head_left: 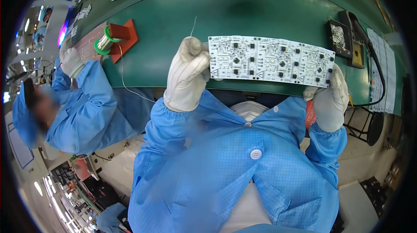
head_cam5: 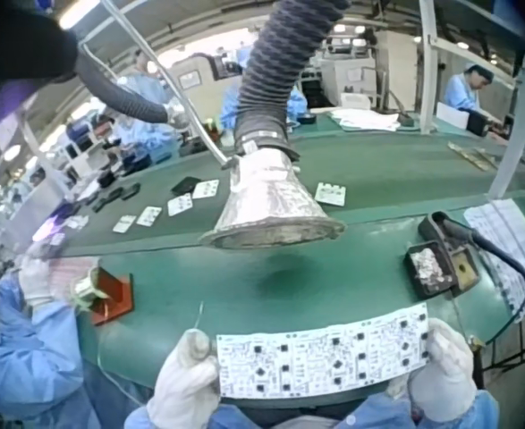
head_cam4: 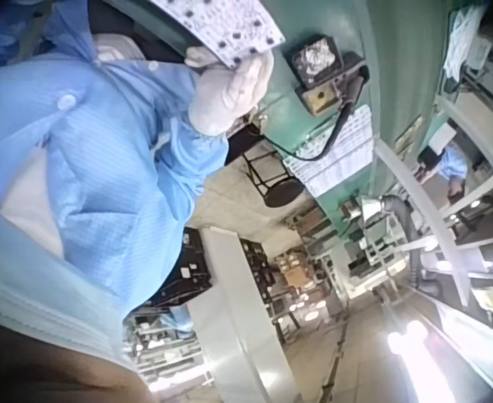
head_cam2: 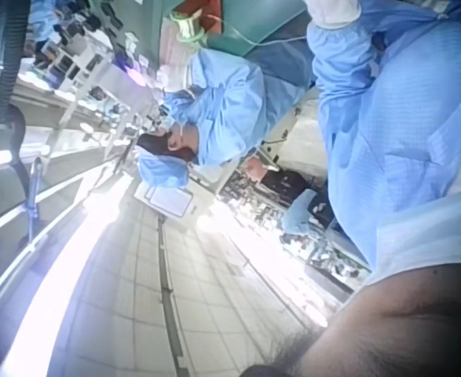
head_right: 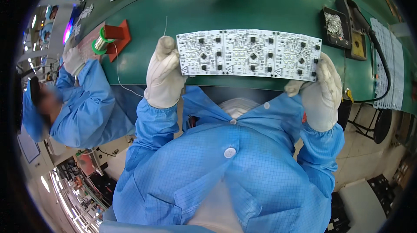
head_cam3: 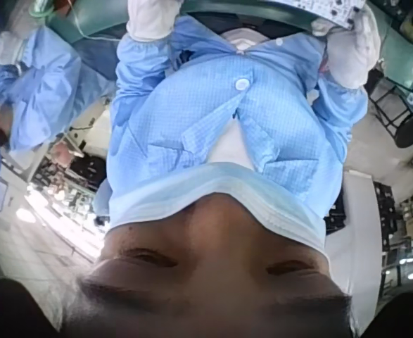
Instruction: Soldering components onto printed circuit boards at an assembly station.
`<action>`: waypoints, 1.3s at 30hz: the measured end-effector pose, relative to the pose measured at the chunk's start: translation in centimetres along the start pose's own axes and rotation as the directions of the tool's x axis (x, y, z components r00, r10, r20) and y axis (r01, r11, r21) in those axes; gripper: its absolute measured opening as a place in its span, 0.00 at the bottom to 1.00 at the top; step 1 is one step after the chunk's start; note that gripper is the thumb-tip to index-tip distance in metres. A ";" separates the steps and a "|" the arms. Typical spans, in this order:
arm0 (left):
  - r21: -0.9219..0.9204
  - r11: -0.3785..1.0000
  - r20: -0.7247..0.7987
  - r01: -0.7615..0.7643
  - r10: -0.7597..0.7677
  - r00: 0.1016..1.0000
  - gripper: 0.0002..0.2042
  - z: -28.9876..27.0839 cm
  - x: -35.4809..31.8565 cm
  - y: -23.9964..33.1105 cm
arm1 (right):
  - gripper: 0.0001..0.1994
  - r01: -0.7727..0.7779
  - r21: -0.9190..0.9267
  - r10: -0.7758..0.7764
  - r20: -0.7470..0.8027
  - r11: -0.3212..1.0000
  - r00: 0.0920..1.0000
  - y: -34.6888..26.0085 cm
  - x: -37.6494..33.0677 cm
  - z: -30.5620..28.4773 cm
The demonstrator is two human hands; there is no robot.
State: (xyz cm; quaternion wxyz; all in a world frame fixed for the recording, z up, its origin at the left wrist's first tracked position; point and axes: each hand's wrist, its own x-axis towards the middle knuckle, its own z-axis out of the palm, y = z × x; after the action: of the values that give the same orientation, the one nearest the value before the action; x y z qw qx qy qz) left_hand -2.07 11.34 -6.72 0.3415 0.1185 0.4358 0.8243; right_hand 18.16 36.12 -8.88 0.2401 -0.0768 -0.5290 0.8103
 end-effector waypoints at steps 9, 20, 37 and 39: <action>0.038 0.999 -0.027 -0.009 0.010 1.000 0.14 -0.1 0.1 -0.2 | 0.19 0.129 -0.140 -0.129 0.008 0.982 0.992 2.2 -0.5 -1.9; 0.057 0.998 -0.041 -0.008 0.010 0.999 0.13 0.2 -0.1 -0.4 | 0.19 0.014 -0.220 -0.059 -0.201 0.975 0.978 2.0 -0.2 -0.5; 0.390 0.920 -0.090 -0.037 0.078 0.993 0.12 0.9 -0.4 -0.5 | 0.14 0.047 -0.866 -0.388 -0.173 0.497 0.905 0.1 2.5 0.1; 0.508 0.861 -0.096 -0.038 0.100 0.990 0.13 1.6 -0.1 -0.3 | 0.18 -0.011 -0.201 -0.133 -0.687 0.979 0.715 -2.4 3.5 -3.8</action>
State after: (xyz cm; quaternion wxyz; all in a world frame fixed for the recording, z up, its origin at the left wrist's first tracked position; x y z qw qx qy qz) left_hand -1.09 12.41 -5.98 0.2424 0.1700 0.6512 0.6988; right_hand 17.31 41.66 -7.92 0.4397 -0.3811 -0.4770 0.6587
